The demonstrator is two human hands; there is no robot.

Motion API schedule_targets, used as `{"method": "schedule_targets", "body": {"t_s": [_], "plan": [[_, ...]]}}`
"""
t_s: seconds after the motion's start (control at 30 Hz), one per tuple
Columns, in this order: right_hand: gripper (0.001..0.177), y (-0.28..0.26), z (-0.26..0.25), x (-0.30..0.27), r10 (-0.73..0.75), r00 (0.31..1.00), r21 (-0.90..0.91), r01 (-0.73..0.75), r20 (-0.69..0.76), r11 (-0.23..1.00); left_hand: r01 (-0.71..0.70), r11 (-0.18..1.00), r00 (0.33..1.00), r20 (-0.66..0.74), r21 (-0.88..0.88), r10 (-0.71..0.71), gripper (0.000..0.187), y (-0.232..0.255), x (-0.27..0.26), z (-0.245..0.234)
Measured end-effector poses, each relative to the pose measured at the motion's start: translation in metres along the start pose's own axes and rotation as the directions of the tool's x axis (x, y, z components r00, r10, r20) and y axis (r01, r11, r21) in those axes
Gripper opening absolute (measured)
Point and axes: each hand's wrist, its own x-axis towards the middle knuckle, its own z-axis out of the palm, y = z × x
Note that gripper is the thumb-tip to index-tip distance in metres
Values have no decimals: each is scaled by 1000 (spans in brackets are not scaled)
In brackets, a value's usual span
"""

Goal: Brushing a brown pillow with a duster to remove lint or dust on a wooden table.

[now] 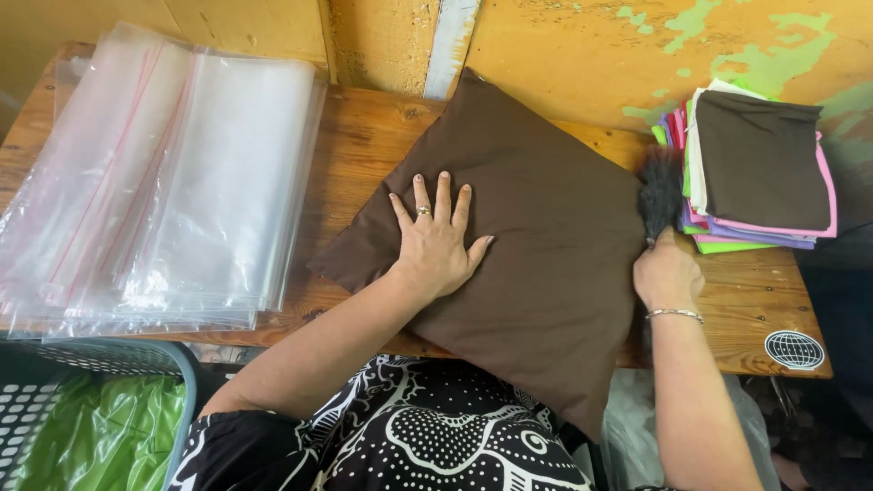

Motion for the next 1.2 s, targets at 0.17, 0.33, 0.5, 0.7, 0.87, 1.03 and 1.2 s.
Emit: {"method": "schedule_targets", "body": {"t_s": [0.17,0.33,0.5,0.7,0.87,1.03,1.2], "plan": [[59,-74,-110,-90,-153,986,161,161,-59,974,26,999,1000,6,22,-26,86,6,3,2],[62,-165,-147,-220,-523,837,134,544,-163,828,78,993,995,49,93,-83,87,21,1,3],[59,-161,-95,-209,-672,741,-175,660,-13,731,214,964,966,115,160,-233,102,19,-7,26],[61,-23,-26,-49,-67,988,-111,83,136,990,189,966,973,97,174,-208,104,24,-19,36],[52,-28,-73,-68,-114,992,120,119,-53,986,73,989,972,212,130,-100,92,22,-25,-36],[53,-137,-153,-200,-442,864,200,490,-241,849,-31,996,967,253,89,7,90,30,-22,-52],[64,-161,-117,-213,-715,699,-16,715,12,699,-37,981,943,331,190,-29,87,23,-17,-28]]}}
